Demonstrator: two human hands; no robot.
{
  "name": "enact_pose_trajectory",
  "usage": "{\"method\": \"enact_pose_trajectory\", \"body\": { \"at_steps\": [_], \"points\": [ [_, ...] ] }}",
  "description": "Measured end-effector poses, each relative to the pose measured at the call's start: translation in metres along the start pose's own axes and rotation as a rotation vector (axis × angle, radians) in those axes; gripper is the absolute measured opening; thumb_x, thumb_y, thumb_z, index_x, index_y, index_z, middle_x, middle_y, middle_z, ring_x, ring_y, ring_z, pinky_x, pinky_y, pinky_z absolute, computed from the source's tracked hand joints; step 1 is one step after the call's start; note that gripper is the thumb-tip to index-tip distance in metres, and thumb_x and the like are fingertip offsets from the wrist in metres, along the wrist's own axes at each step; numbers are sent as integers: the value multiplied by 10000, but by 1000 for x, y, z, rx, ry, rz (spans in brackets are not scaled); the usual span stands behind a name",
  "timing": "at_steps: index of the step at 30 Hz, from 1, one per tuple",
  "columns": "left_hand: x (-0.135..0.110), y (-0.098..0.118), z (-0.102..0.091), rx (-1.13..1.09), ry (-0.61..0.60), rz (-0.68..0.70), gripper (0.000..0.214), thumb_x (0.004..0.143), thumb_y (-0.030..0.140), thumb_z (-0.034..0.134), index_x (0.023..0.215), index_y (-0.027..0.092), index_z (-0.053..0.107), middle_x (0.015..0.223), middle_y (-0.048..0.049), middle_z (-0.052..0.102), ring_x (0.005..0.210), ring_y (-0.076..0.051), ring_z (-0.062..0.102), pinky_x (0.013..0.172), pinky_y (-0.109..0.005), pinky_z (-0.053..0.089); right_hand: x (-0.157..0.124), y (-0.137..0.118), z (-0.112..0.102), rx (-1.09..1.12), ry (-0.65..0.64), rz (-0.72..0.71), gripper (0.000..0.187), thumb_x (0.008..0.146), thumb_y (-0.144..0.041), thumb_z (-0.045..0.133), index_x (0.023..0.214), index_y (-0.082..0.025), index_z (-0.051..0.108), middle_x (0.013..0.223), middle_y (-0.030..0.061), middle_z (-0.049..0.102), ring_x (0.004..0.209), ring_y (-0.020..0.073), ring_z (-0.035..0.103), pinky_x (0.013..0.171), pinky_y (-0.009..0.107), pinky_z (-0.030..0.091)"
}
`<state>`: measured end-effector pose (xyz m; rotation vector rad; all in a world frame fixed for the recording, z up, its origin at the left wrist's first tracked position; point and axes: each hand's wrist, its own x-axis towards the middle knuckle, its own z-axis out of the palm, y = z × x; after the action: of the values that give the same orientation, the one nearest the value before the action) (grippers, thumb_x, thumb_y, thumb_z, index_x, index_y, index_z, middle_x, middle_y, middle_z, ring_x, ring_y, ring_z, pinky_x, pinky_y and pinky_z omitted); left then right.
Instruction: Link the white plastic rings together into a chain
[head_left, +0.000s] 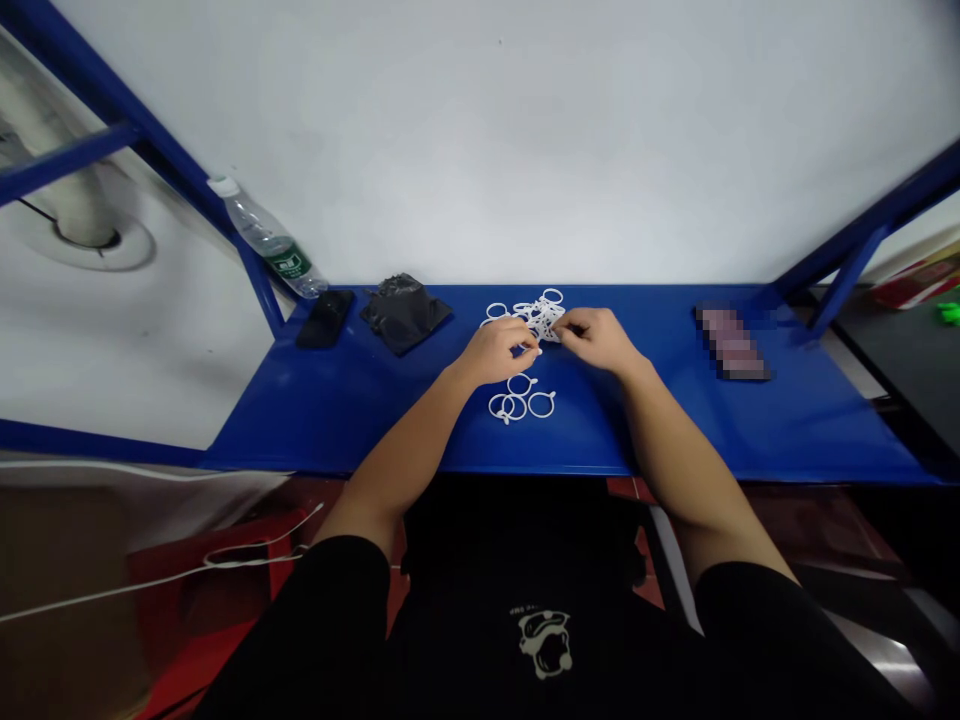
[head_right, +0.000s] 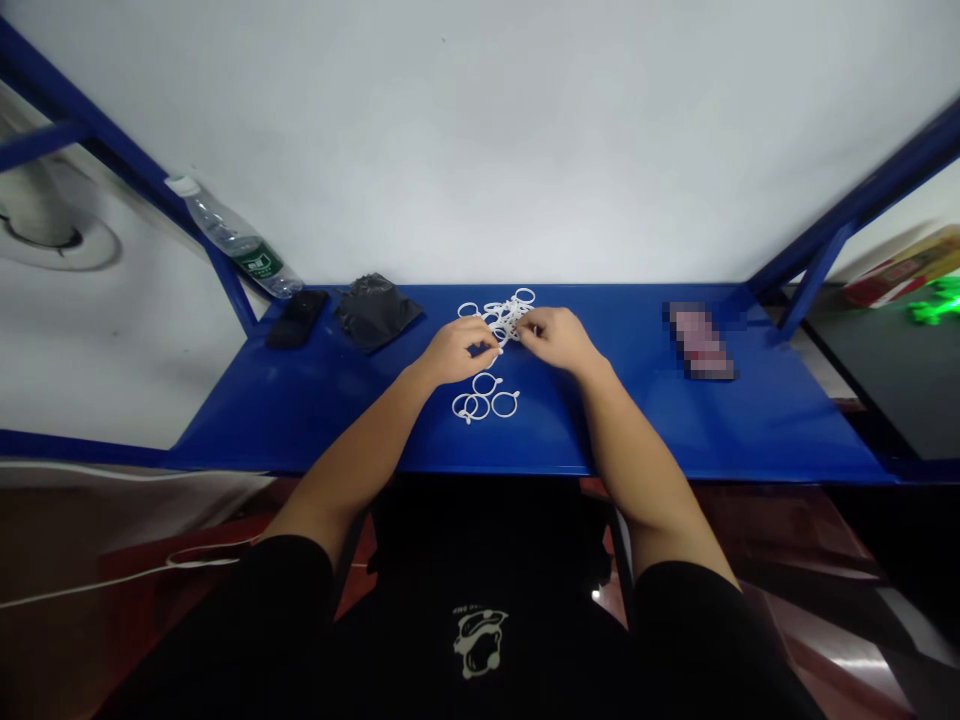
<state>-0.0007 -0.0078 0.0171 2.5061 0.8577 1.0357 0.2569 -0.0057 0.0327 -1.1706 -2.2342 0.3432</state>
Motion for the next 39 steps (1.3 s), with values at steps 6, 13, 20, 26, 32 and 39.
{"method": "enact_pose_trajectory", "body": {
  "at_steps": [6,13,20,26,32,39],
  "points": [
    [-3,15,17,-23,-286,79,49,915,191,786,875,217,792,1083,-58,801,1000,-221,754,935,-382,596,1,22,-4,-123,-18,210,244,936,-269,651,1078,-210,840,1004,88,860,845,253,741,766,350,496],
    [-4,19,28,21,-432,41,125,961,339,824,927,219,815,1026,-46,827,989,-231,769,937,-376,577,1,23,11,-125,-133,198,188,955,-374,736,1040,-225,813,1003,85,841,863,254,726,752,356,483],
    [-2,12,24,25,-242,-138,161,1055,315,708,1080,230,843,993,-46,849,943,-220,789,913,-370,597,3,28,11,-119,-59,99,95,918,-255,684,901,-219,770,963,105,787,879,267,698,804,389,511],
    [1,-12,27,-140,124,-316,320,1137,364,610,1352,215,793,1135,-91,860,932,-209,801,895,-359,632,2,11,4,29,158,-42,161,994,-337,670,923,-231,767,918,85,772,828,250,671,795,397,532],
    [1,-30,32,-335,306,-257,383,1125,473,634,1325,199,812,1147,-98,849,893,-186,784,790,-301,631,3,-8,13,110,87,-197,181,1029,-364,663,975,-246,788,937,58,787,815,214,676,766,359,531],
    [0,-17,26,-208,352,-152,269,1099,395,689,1129,193,864,1071,-97,842,904,-180,773,801,-304,632,0,-17,10,110,0,-48,220,999,-395,670,1088,-259,818,993,58,818,794,211,681,785,364,547]
  ]
}}
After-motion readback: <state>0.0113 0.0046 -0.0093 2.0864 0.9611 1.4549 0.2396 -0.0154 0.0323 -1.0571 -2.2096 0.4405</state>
